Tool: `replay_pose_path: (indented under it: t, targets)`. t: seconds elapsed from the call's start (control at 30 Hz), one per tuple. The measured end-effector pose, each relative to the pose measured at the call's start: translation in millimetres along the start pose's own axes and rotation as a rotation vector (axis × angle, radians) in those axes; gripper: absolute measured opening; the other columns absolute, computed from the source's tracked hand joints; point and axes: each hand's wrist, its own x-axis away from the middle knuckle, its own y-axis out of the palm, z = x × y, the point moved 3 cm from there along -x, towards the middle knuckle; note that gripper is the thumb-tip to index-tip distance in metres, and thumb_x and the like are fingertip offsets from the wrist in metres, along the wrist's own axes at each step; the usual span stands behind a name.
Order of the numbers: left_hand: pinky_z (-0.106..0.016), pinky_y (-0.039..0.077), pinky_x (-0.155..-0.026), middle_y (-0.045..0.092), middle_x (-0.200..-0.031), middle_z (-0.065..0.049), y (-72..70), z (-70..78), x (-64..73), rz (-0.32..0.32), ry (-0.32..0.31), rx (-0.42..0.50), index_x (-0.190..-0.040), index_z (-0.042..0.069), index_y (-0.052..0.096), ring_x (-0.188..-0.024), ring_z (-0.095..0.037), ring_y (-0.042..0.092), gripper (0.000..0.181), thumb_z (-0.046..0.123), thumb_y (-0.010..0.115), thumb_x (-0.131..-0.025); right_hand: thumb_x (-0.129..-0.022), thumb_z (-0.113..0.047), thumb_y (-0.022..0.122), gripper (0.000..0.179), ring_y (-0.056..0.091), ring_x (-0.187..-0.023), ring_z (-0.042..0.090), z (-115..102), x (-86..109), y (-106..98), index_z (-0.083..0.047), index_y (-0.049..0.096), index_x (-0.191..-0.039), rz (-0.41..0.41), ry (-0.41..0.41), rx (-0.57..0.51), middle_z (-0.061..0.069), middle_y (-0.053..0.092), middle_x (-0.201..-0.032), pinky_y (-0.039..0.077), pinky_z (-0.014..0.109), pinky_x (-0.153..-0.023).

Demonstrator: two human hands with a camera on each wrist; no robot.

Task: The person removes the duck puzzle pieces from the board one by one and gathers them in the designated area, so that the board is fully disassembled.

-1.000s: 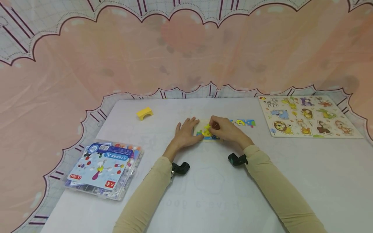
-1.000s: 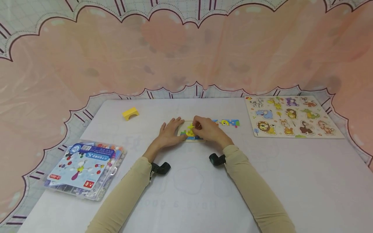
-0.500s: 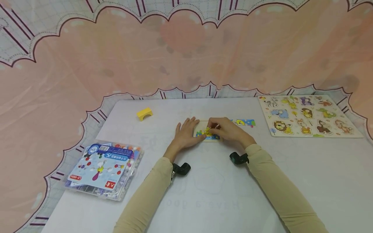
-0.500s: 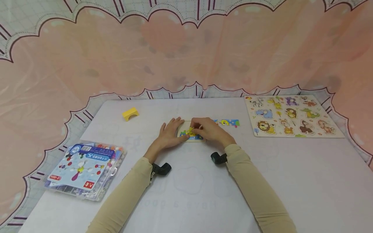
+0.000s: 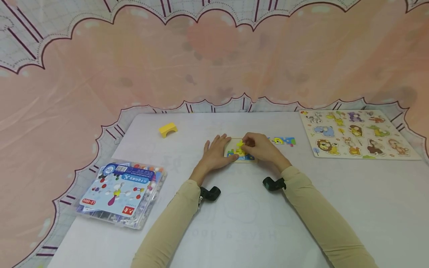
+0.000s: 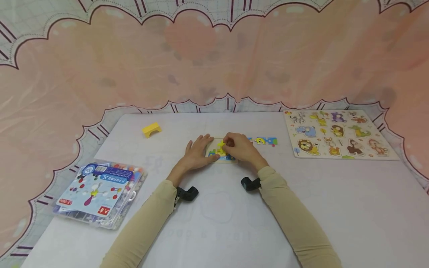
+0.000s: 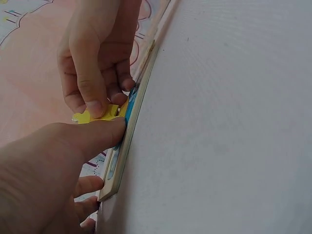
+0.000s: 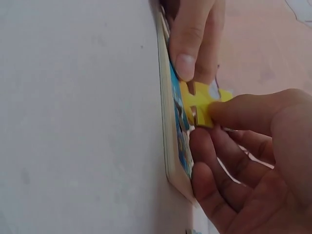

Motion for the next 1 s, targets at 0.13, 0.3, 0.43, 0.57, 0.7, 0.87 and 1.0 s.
replay_pose_path:
  t: [0.13, 0.3, 0.43, 0.57, 0.7, 0.87, 1.0]
  targets:
    - [-0.053, -0.001, -0.117, 0.021, -0.158, -0.004, -0.1, 0.5, -0.3, -0.004, -0.001, 0.005, -0.148, 0.018, 0.031, -0.148, -0.025, 0.009, 0.074, 0.051, 0.058, -0.087, -0.089, -0.019, 0.061, 0.019, 0.054, -0.085, 0.02, -0.6, -1.1, 1.4, -0.006, 0.061, -0.104, 0.03, 0.052, -0.006, 0.007, 0.063, -0.092, 0.045, 0.031, -0.077]
    - [-0.053, -0.001, -0.118, 0.02, -0.158, -0.004, -0.7, 0.6, -0.1, -0.004, -0.001, 0.008, -0.148, 0.018, 0.031, -0.148, -0.024, 0.009, 0.075, 0.05, 0.059, -0.087, -0.088, -0.02, 0.061, 0.021, 0.055, -0.085, 0.021, -1.5, -2.6, 1.1, -0.005, 0.061, -0.103, 0.06, 0.094, -0.028, 0.009, 0.063, -0.093, 0.045, 0.03, -0.077]
    - [-0.053, -0.001, -0.118, 0.021, -0.158, -0.004, -1.5, 0.9, 0.6, -0.001, 0.004, 0.01, -0.148, 0.017, 0.031, -0.148, -0.024, 0.009, 0.076, 0.05, 0.06, -0.086, -0.086, -0.019, 0.059, 0.022, 0.055, -0.083, 0.022, 3.4, -2.1, -5.9, -0.003, 0.057, -0.101, 0.146, 0.175, -0.072, 0.011, 0.062, -0.093, 0.044, 0.028, -0.072]
    - [-0.052, -0.002, -0.118, 0.02, -0.159, -0.004, -1.7, 1.3, 0.9, -0.01, 0.002, 0.007, -0.148, 0.017, 0.03, -0.148, -0.024, 0.009, 0.076, 0.05, 0.06, -0.086, -0.087, -0.016, 0.058, 0.02, 0.054, -0.08, 0.021, 8.3, 0.7, -14.8, -0.001, 0.054, -0.101, 0.196, 0.208, -0.111, 0.012, 0.06, -0.092, 0.042, 0.026, -0.067]
    - [-0.051, -0.002, -0.118, 0.019, -0.159, -0.003, -1.2, 1.5, 0.5, -0.015, -0.001, -0.011, -0.149, 0.018, 0.029, -0.148, -0.023, 0.009, 0.076, 0.051, 0.058, -0.087, -0.088, -0.015, 0.058, 0.019, 0.053, -0.078, 0.022, 9.9, 1.7, -18.6, -0.001, 0.054, -0.101, 0.173, 0.168, -0.126, 0.012, 0.059, -0.091, 0.042, 0.026, -0.065]
    - [-0.051, -0.001, -0.118, 0.019, -0.159, -0.003, -1.9, 2.5, 0.5, -0.012, 0.002, -0.019, -0.149, 0.018, 0.029, -0.148, -0.023, 0.009, 0.076, 0.052, 0.058, -0.087, -0.088, -0.019, 0.058, 0.017, 0.053, -0.078, 0.02, 14.6, 1.9, -23.4, -0.005, 0.057, -0.097, 0.175, 0.145, -0.117, 0.009, 0.061, -0.088, 0.042, 0.027, -0.065]
    - [-0.052, -0.001, -0.118, 0.019, -0.159, -0.003, -2.7, 3.8, 1.5, -0.018, -0.003, -0.021, -0.149, 0.018, 0.029, -0.148, -0.024, 0.009, 0.076, 0.051, 0.057, -0.087, -0.091, -0.023, 0.056, 0.02, 0.058, -0.082, 0.022, 20.0, 1.6, -28.1, -0.006, 0.061, -0.1, 0.162, 0.174, -0.123, 0.011, 0.064, -0.094, 0.045, 0.028, -0.07]
